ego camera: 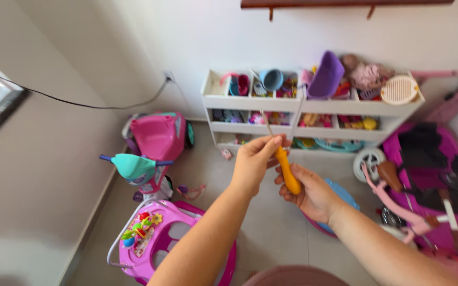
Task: The person moves several toys and books from a wall shelf to a desk. They then retrieve a screwdriver set from a bag, select a screwdriver, and use it to tighten screws on the wooden shelf brackets.
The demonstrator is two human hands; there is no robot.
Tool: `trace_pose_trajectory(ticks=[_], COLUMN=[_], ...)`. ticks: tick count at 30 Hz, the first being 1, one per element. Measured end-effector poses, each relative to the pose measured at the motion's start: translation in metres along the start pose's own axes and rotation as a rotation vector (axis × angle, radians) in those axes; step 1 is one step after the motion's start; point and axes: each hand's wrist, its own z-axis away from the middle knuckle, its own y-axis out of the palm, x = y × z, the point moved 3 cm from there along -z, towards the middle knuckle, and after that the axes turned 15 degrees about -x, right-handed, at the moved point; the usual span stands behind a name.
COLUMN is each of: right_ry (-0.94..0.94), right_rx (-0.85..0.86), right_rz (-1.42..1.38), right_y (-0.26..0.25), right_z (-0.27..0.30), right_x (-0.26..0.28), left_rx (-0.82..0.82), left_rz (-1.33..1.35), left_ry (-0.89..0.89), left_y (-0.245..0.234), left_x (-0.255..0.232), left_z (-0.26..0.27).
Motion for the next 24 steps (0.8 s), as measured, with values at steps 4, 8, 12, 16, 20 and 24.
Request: trace_pose_trajectory(ticks=[4, 8, 12, 16, 20, 24], right_ry=[0.023, 0.009, 0.013, 0.027, 0.012, -0.049], right_rx=[-0.045, -0.095, -0.147, -0.156, -0.189, -0.192], right_rz=[-0.036, -0.052, -0.005, -0.017, 0.013, -0.07], right_y=[-0.001, -0.011, -0.027, -0.04, -0.059, -0.084], right_z=[-0.021, -0.056, -0.109, -0.173, -0.256, -0.338], right_x=[0.006, 0.019, 0.038, 0.067, 0.115, 0.144], left_rx=[0.046, 0.081, 0.078, 0.095, 0.04, 0.086], left_rz=[0.014, 0.035, 0.014, -0.015, -0.023, 0.027], left_ry=[-0.106, -0.122, -0.146, -0.102, -0.139, -0.093], left_y=[-0.002, 0.002, 0.008, 0.025, 0.051, 0.068], left_x=[0.014, 0.024, 0.034, 0.029, 0.029, 0.066], left_z=[-0.033, -0.077, -0.125, -0.188, -0.272, -0.37])
